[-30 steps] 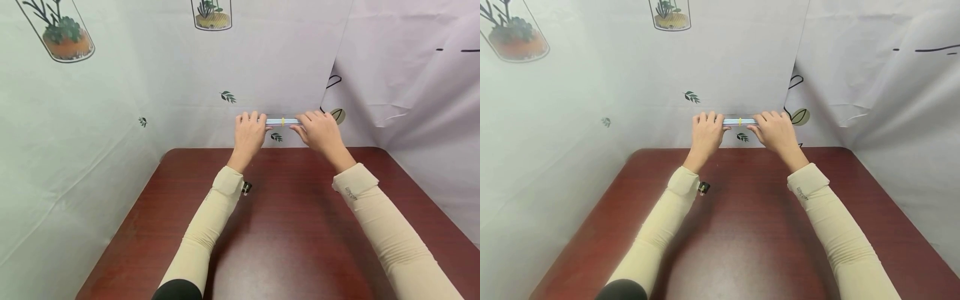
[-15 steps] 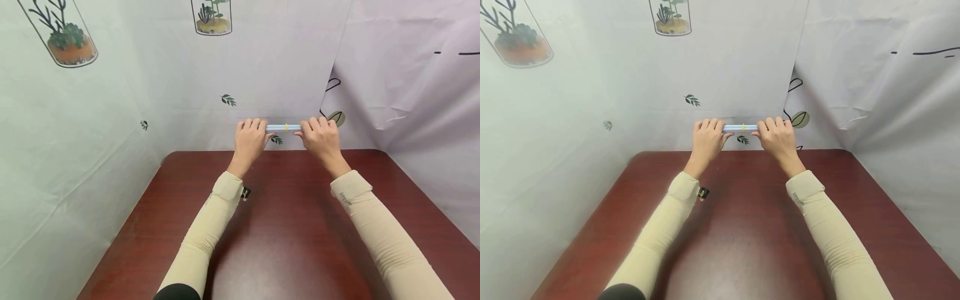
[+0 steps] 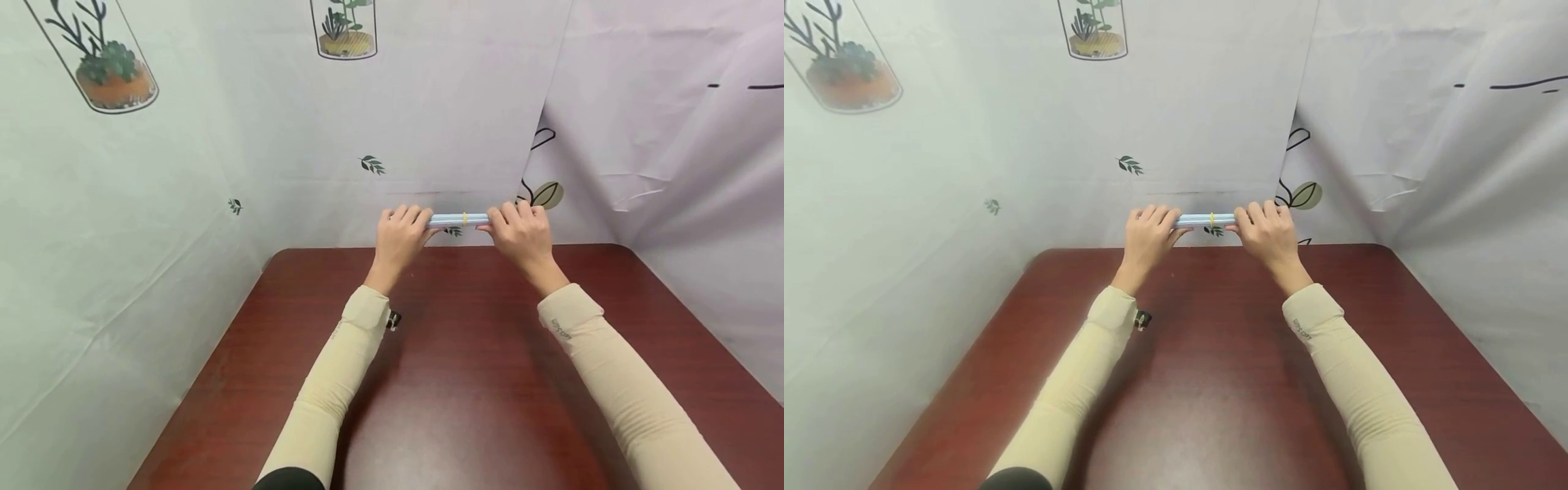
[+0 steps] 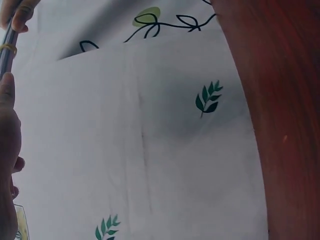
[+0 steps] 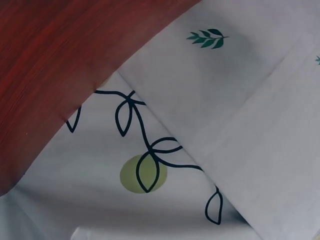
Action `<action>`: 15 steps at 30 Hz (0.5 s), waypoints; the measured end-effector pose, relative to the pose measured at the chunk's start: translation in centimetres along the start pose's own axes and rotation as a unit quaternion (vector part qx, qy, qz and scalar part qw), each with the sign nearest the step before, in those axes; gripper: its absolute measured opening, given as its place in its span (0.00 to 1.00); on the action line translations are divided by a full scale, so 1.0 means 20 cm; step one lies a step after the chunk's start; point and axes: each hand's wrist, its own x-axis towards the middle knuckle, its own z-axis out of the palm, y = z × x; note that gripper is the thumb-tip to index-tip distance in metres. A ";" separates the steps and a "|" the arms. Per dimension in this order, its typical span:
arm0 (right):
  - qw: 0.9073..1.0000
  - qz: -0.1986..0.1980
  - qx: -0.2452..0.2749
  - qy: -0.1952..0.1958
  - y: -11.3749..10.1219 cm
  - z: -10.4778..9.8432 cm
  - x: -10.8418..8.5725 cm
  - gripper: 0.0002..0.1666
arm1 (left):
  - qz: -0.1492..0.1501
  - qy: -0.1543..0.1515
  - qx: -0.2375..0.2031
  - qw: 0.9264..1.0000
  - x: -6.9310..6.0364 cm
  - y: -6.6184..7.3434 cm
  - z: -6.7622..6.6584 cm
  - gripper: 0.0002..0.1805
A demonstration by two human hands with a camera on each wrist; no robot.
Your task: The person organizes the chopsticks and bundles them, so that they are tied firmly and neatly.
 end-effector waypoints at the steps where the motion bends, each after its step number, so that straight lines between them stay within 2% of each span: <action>1: 1.000 -0.002 0.003 0.002 0.00 0.00 -0.01 0.28 | 0.005 0.004 -0.005 1.000 -0.01 0.00 0.00 0.19; 5: 0.999 -0.019 0.025 0.007 0.02 -0.02 -0.03 0.27 | 0.013 0.019 -0.065 0.998 -0.04 -0.02 -0.01 0.17; 7: 0.998 -0.029 0.050 -0.003 0.04 -0.04 -0.04 0.26 | 0.013 0.018 -0.111 0.994 -0.05 -0.03 -0.01 0.17; 9: 0.995 -0.033 0.086 -0.025 0.05 -0.05 -0.05 0.26 | 0.012 0.004 -0.164 0.986 -0.07 -0.05 -0.02 0.17; 10: 0.993 -0.032 0.104 -0.039 0.06 -0.06 -0.05 0.27 | 0.011 -0.010 -0.190 0.982 -0.07 -0.06 -0.02 0.18; 12: 0.988 -0.023 0.137 -0.069 0.08 -0.08 -0.06 0.29 | 0.005 -0.044 -0.248 0.968 -0.09 -0.08 -0.02 0.19; 15: 0.980 0.002 0.166 -0.105 0.09 -0.11 -0.08 0.34 | -0.010 -0.087 -0.332 0.939 -0.11 -0.10 -0.01 0.19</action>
